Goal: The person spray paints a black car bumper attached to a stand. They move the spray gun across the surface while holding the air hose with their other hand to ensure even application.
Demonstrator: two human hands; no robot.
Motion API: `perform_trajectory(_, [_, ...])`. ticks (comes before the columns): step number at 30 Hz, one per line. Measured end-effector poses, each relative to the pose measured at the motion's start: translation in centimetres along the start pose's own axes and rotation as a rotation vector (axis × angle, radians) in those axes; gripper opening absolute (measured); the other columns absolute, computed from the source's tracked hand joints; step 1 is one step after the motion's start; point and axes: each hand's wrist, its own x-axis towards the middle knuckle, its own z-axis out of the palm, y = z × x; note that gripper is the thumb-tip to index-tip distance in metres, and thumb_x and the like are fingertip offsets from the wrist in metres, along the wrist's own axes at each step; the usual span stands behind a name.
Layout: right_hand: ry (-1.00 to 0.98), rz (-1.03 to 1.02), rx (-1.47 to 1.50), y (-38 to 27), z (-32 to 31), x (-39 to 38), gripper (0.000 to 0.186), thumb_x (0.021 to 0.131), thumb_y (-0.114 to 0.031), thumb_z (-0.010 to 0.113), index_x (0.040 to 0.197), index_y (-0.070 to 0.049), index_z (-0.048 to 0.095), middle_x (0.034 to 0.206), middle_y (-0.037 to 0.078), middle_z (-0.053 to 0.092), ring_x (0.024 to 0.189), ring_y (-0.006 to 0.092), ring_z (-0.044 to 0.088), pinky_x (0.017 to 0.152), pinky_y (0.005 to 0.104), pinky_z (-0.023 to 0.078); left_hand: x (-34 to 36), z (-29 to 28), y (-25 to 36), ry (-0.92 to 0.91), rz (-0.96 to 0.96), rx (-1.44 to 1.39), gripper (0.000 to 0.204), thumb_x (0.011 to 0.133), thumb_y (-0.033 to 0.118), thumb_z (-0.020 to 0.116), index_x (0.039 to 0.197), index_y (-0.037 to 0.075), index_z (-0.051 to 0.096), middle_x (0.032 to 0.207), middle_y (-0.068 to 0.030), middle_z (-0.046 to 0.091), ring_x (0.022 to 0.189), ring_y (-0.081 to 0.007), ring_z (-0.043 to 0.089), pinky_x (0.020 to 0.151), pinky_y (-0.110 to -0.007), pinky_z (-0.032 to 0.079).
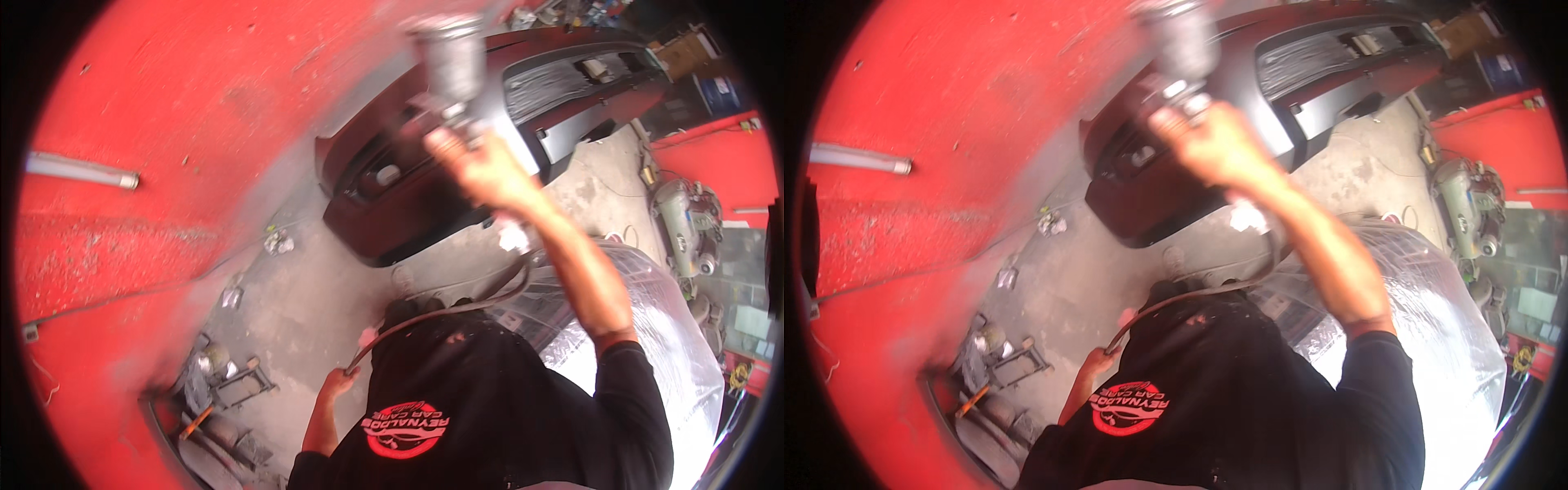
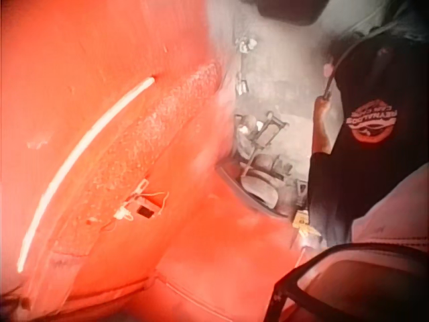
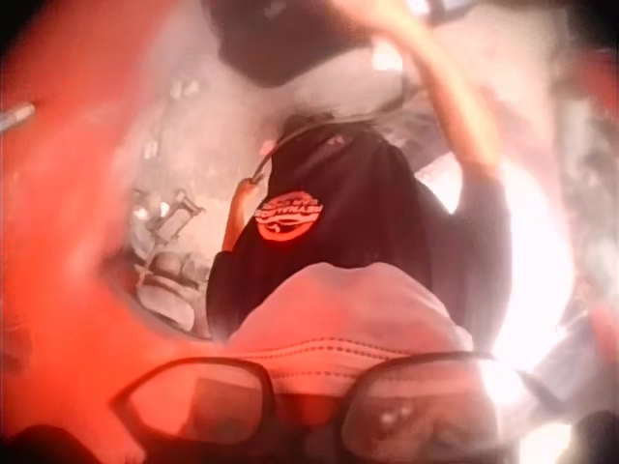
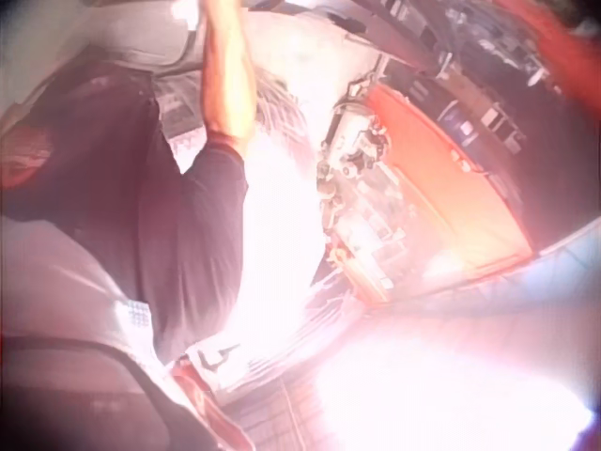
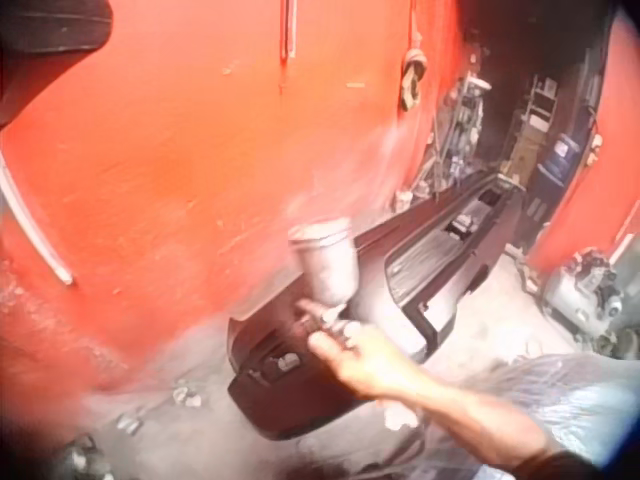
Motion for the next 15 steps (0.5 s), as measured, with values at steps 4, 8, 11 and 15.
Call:
perform_trajectory(4, [-0.471, 0.051, 0.053, -2.2, 3.0, 0.7, 0.057, 0.091, -0.056, 0.056, 0.096, 0.0, 0.065, 0.059, 0.008, 0.057, 0.048, 0.0159, 0.057, 0.046, 0.0314, 0.049, -0.8, 0.1, -0.3, 0.092, 0.044, -0.015, 0.058, 0.086, 0.06, 0.058, 0.089, 0.004, 0.072, 0.076, -0.0249, 0.066, 0.082, -0.0407, 0.068, 0.069, -0.045, 0.052])
perform_trajectory(8, [-0.515, 0.034, 0.074, -3.4, -0.2, 2.6, 0.062, 0.092, -0.058, 0.054, 0.099, 0.003, 0.063, 0.073, 0.011, 0.061, 0.054, 0.0151, 0.058, 0.043, 0.0299, 0.049, -2.4, -0.3, 3.3, 0.114, 0.051, -0.064, 0.044, 0.088, 0.049, 0.061, 0.096, 0.006, 0.072, 0.08, -0.0248, 0.066, 0.085, -0.0416, 0.066, 0.071, -0.044, 0.052])
perform_trajectory(11, [-0.356, -0.002, 0.02, -3.3, -6.1, 4.8, 0.05, 0.094, -0.057, 0.052, 0.112, -0.014, 0.069, 0.077, 0.008, 0.062, 0.054, 0.013, 0.056, 0.045, 0.0272, 0.049, -5.2, -0.7, 8.4, 0.114, 0.124, -0.187, 0.036, 0.091, 0.041, 0.06, 0.096, 0.007, 0.071, 0.079, -0.0248, 0.065, 0.083, -0.0419, 0.066, 0.07, -0.044, 0.051])
perform_trajectory(15, [-0.003, -0.034, -0.022, 0.4, -16.5, 9.1, 0.041, 0.095, -0.055, 0.051, 0.114, -0.025, 0.07, 0.072, 0.0, 0.052, 0.05, 0.0063, 0.044, 0.042, 0.0216, 0.038, -8.6, -2.2, 17.8, 0.139, 0.229, -0.195, 0.032, 0.093, 0.037, 0.059, 0.093, 0.006, 0.07, 0.078, -0.0245, 0.064, 0.08, -0.0426, 0.064, 0.066, -0.044, 0.049])
